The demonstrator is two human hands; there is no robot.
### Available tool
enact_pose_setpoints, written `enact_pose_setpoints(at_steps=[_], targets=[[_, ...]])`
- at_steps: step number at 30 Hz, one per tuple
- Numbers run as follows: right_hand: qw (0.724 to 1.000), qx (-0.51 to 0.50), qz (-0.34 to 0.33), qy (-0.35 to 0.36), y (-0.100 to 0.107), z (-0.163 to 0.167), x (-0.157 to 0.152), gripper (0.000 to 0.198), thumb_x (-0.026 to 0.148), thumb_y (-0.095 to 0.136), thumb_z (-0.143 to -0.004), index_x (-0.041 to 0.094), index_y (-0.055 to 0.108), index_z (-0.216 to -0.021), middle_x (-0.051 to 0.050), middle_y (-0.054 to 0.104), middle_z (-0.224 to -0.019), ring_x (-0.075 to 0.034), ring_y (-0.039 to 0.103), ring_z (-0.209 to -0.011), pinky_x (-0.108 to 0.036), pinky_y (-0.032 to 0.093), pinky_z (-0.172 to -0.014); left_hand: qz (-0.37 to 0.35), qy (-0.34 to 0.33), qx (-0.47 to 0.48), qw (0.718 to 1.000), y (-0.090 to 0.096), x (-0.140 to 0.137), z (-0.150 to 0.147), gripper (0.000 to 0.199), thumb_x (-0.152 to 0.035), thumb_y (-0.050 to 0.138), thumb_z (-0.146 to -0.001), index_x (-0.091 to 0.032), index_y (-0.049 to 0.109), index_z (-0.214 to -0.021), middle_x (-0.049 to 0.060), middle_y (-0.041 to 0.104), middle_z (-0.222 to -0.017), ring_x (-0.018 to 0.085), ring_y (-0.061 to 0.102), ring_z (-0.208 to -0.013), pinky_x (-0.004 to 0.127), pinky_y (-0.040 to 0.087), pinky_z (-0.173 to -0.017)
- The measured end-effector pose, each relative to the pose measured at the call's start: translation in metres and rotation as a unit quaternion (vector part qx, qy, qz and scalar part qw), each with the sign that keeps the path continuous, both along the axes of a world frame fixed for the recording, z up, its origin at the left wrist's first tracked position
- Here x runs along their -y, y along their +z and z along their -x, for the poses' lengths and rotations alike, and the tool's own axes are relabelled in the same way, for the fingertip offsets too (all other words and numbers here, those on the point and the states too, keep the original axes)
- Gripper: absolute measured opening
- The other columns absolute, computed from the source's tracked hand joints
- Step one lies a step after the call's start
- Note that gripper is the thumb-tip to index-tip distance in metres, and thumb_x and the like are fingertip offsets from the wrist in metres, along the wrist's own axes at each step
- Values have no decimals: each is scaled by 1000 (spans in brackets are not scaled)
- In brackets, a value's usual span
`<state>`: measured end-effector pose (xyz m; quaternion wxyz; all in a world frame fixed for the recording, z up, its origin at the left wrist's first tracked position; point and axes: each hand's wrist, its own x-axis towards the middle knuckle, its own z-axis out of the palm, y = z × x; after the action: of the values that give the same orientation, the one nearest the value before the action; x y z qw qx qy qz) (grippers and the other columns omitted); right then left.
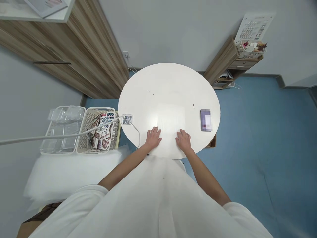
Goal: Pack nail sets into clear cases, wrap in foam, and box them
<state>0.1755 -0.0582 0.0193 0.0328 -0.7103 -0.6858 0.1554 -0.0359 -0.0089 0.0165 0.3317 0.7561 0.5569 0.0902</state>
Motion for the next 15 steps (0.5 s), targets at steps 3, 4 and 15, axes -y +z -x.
enact_pose_setpoints(at_steps=[3, 4, 15], targets=[[1000, 8, -6, -17, 6, 7, -3, 36, 27, 40, -86, 16, 47, -120, -18, 37, -138, -28, 34, -128, -49, 30, -97, -10, 10, 29, 999, 0, 2, 6, 42, -33, 57, -75, -26, 51, -115, 10, 37, -140, 29, 23, -134, 47, 9, -109], [1000, 8, -9, -18, 9, 11, -6, 37, 28, 40, -87, 16, 47, -121, -19, 36, -139, -28, 34, -128, -48, 31, -97, -15, 19, 40, 999, 0, 2, 10, 42, -33, 57, -74, -26, 51, -115, 10, 36, -140, 29, 23, -134, 47, 9, -109], [987, -126, 32, 97, 20, 128, -65, 42, 36, 44, -87, 16, 46, -124, -15, 41, -134, -25, 39, -124, -40, 39, -96, -41, 292, 52, 954, -2, -30, 114, 63, -33, 55, -76, -18, 32, -132, 16, 19, -146, 35, 17, -134, 54, 18, -106]])
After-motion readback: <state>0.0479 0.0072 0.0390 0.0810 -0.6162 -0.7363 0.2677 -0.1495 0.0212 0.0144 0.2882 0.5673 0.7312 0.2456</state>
